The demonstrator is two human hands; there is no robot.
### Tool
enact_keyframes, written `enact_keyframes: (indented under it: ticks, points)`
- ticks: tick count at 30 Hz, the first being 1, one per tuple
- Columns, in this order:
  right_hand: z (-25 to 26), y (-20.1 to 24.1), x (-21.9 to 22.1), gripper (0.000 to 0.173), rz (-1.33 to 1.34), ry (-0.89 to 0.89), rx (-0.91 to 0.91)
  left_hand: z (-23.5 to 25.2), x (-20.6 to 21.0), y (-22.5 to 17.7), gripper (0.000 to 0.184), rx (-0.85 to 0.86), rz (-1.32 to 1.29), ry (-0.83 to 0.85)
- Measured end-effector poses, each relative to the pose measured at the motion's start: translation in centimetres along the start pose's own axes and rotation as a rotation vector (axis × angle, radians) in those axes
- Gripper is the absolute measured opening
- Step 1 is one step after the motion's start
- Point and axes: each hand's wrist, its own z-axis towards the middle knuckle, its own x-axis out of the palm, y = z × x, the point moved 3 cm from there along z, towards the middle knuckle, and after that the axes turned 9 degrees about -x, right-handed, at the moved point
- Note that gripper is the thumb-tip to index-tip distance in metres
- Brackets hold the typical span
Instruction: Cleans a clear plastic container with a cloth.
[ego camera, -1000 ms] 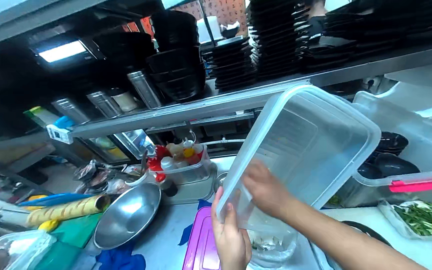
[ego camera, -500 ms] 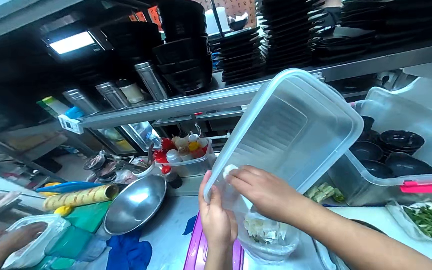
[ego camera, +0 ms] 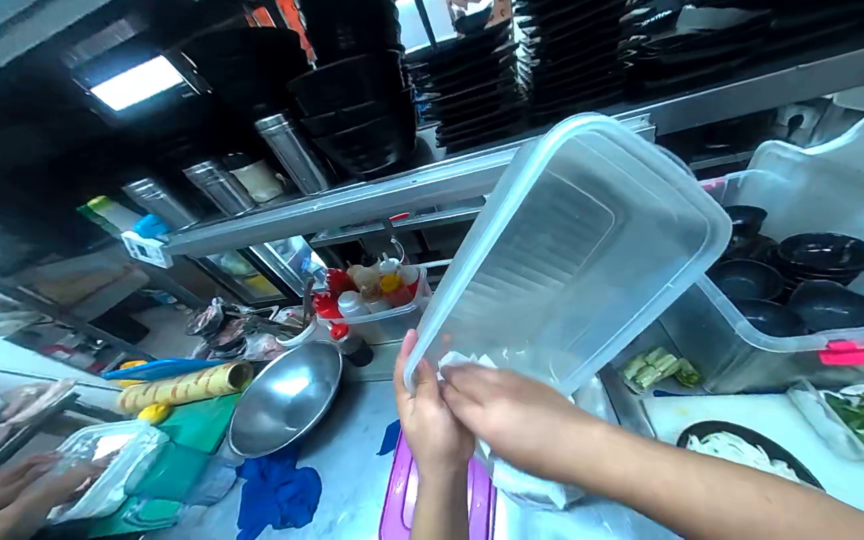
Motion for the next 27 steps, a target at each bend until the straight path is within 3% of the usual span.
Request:
enact_keyframes:
  ticks: [3,6,10,12,14,17,22,24,27]
  points:
    - [-2.4,-0.5,1.8,0.039,0.004,0.107,0.015,0.8,-1.1,-0.6,0.041,0.008,-0.009,-0.019]
    - [-3.3,-2.9,0.7,0.038,0.089,0.26,0.057,1.0,-1.7,-0.7,0.043,-0.004,-0.034,-0.054]
    - [-1.4,-2.0,-1.9,0.041,0.043,-0.023,-0.005,0.3,-0.5,-1.1,0.043,0.026,0.023,-0.077]
    - [-1.2,-0.8,-1.1,0.041,0.131,-0.066,-0.078,0.2,-0.1,-1.2,0.043,0.059,0.054,-0.062]
    - [-2.3,-0.8,0.4,0.042,0.203,0.039,-0.044,0.3,-0.4,-1.5,0.042,0.079,0.042,-0.049]
    - [-3.3,-2.4,0.6,0.03,0.172,0.246,0.069,0.4,-1.2,-1.9,0.041,0.105,0.036,-0.043]
    - [-1.3,-0.3,-1.0,0.038,0.164,-0.095,-0.067,-0.5,-0.2,-1.6,0.042,0.114,0.07,-0.073]
    - [-1.9,-0.1,0.3,0.041,0.223,0.014,-0.028,-0.5,-0.2,-1.6,0.041,0.13,0.081,-0.073]
    - [-2.4,-1.7,0.3,0.03,0.22,0.253,0.124,0.0,-1.1,-1.9,0.04,0.161,0.064,-0.058]
